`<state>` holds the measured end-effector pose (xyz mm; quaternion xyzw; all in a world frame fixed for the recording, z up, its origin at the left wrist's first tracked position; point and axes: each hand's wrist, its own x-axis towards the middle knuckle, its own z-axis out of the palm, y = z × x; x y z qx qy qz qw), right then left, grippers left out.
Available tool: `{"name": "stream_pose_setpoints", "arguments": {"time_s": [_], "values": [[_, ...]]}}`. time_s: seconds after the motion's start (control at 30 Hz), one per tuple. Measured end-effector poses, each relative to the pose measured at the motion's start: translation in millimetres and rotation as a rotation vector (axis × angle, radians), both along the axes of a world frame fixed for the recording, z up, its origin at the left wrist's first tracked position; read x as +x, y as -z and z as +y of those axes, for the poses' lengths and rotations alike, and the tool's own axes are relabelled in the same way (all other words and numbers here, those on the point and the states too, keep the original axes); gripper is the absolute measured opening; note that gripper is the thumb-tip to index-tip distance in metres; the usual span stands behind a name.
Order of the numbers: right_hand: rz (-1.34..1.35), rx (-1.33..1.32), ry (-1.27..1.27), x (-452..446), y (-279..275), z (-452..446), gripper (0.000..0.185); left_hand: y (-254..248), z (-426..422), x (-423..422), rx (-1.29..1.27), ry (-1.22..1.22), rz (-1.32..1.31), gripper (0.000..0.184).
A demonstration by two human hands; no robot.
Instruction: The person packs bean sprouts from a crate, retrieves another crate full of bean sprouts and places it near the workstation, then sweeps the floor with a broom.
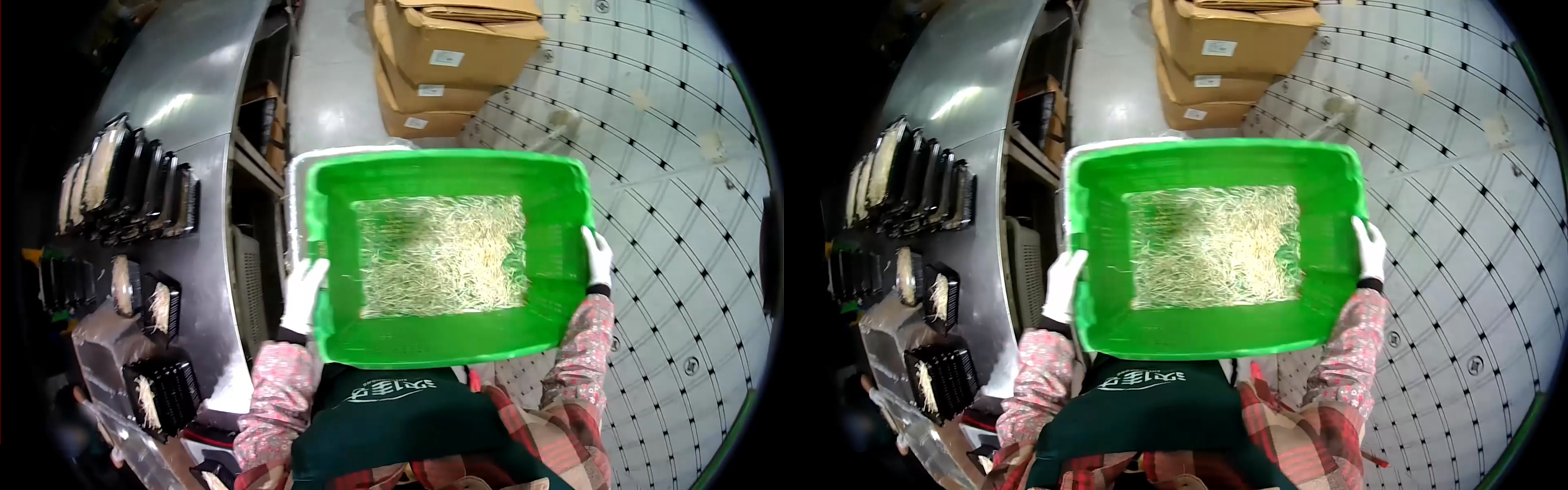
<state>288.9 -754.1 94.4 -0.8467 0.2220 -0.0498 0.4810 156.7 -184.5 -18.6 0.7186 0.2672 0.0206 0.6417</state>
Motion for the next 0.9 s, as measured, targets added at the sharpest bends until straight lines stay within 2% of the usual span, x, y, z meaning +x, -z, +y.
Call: {"name": "stream_pose_setpoints", "arguments": {"time_s": [0.03, 0.07, 0.1, 0.17, 0.2, 0.23, 0.27, 0.33, 0.37, 0.4, 0.43, 0.5, 0.57, 0.6, 0.67, 0.73, 0.77, 0.8, 0.9], "values": [[0.028, -0.065, -0.059, 0, -16, 29, 0.040, -41, 13, 9, -0.067, 0.034, 0.064, 0.029], [0.058, -0.114, -0.111, -5, -28, 67, 0.041, -54, 36, 14, -0.058, -0.028, 0.090, 0.027], [0.003, -0.076, -0.214, -16, -35, 104, 0.041, -39, 79, 12, -0.142, -0.024, 0.053, 0.027], [-0.038, 0.065, -0.321, -34, -36, 145, 0.043, -87, 106, 18, -0.282, -0.100, 0.078, 0.029], [-0.007, 0.164, -0.339, -41, -33, 153, 0.044, -76, 124, 16, -0.310, -0.116, 0.029, 0.031], [-0.140, -0.061, -0.371, -37, -34, 149, 0.042, -77, 118, 16, -0.319, -0.118, 0.089, 0.032], [-0.079, 0.034, -0.401, -27, -47, 141, 0.041, -74, 109, 18, -0.331, -0.125, 0.139, 0.033], [0.028, 0.120, -0.195, -3, -43, 96, 0.040, -32, 73, 20, 0.081, -0.013, 0.193, 0.028], [-0.030, 0.043, -0.128, 7, -32, 65, 0.038, -53, 26, 17, -0.019, -0.065, 0.081, 0.024], [-0.040, 0.109, -0.040, 11, -22, 34, 0.037, -76, -8, 18, -0.119, -0.116, -0.039, 0.020], [-0.058, 0.127, -0.003, 10, -5, 4, 0.036, -78, -4, 15, -0.121, -0.063, -0.015, 0.018], [0.063, 0.151, 0.046, -11, 3, 18, 0.032, -97, 16, 14, -0.051, 0.047, -0.009, 0.016], [0.057, 0.209, -0.003, -39, 23, 70, 0.030, -101, 72, 18, 0.007, -0.002, 0.054, 0.016], [0.016, 0.263, -0.054, -49, 34, 95, 0.029, -102, 98, 23, -0.065, -0.053, 0.077, 0.018], [-0.013, 0.211, -0.119, -44, 60, 118, 0.028, -101, 121, 35, -0.070, -0.099, 0.115, 0.020], [0.099, 0.272, -0.097, -13, 54, 114, 0.031, -99, 99, 50, 0.012, -0.055, 0.090, 0.022], [0.080, 0.301, -0.067, -2, 69, 95, 0.032, -101, 78, 55, 0.106, 0.006, 0.094, 0.023], [0.053, 0.324, -0.038, 9, 82, 76, 0.033, -95, 62, 49, 0.079, 0.050, 0.005, 0.023], [-0.061, 0.338, 0.010, -25, 83, 54, 0.035, -82, 45, 11, 0.009, -0.087, -0.053, 0.019]]}}
